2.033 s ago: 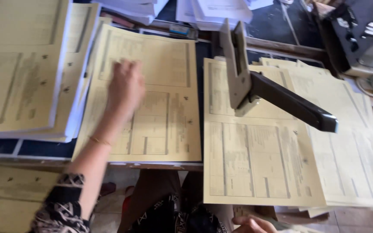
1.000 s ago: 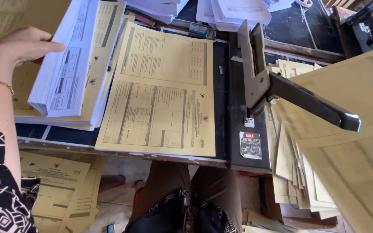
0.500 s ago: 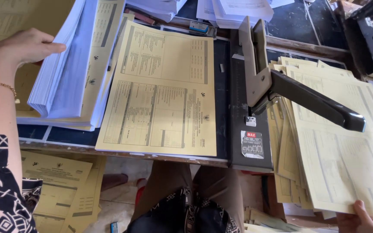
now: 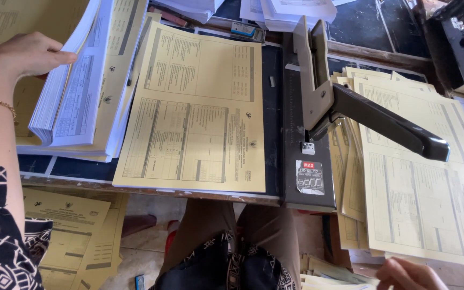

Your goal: Aligning and stapling sets of printed documents using a heavy-duty manual stapler.

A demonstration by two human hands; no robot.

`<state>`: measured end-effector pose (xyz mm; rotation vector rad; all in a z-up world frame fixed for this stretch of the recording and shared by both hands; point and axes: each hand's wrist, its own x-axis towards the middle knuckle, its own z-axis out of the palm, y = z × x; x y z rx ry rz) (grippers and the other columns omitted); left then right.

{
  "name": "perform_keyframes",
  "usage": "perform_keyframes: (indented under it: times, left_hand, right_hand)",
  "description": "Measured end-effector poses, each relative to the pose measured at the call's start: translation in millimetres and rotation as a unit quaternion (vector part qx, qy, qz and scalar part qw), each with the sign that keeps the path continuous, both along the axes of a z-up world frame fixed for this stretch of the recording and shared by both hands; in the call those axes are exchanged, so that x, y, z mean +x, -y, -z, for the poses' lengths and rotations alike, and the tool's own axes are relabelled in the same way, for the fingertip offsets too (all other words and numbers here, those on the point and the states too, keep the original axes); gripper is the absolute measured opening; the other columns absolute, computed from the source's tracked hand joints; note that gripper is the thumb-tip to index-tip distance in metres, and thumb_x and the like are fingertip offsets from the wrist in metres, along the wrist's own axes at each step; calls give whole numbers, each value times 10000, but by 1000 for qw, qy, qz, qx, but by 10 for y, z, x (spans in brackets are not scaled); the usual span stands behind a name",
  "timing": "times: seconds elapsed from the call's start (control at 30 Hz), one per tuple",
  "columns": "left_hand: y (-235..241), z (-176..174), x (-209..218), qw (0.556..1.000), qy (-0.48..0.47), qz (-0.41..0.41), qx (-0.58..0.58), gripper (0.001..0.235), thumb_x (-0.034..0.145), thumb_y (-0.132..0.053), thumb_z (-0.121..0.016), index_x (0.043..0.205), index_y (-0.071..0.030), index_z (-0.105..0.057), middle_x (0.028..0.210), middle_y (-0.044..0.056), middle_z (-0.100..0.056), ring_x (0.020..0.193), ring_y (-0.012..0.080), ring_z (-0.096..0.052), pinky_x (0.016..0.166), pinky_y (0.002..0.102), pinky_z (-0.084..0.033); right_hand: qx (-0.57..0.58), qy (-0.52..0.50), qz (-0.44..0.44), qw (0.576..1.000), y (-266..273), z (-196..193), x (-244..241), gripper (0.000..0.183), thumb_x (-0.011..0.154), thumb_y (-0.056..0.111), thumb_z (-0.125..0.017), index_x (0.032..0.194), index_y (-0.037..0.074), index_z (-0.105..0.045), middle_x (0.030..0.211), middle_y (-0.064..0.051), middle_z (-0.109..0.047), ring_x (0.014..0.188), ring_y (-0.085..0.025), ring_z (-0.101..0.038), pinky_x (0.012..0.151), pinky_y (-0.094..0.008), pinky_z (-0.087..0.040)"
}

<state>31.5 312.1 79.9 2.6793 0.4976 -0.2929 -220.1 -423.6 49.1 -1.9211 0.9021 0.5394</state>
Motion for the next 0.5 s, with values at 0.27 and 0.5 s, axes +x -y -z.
perform_keyframes:
  times: [0.27,0.5]
  left_hand:
    - [-52,79,79,1000,-8,21,20,527,1036,-412,-519,700,-106,-252,681,84,-285,611,276,-289,587,398,-183]
    - [510,-19,-57,992,-59,26,105,313,982,-157,-439,1104,82,-598,1166,267,-566,1103,436,-515,914,582,-465]
  right_hand:
    - [-83,-9,-493,866,-538,-112,225,509,807,612,-483,873,256,-840,740,119,-935,482,2,-798,451,-147,-602]
    - [-21,4,-563,826,-1136,-182,418,247,936,412,-589,1029,247,-748,595,45,-729,549,-53,-696,578,-218,-516]
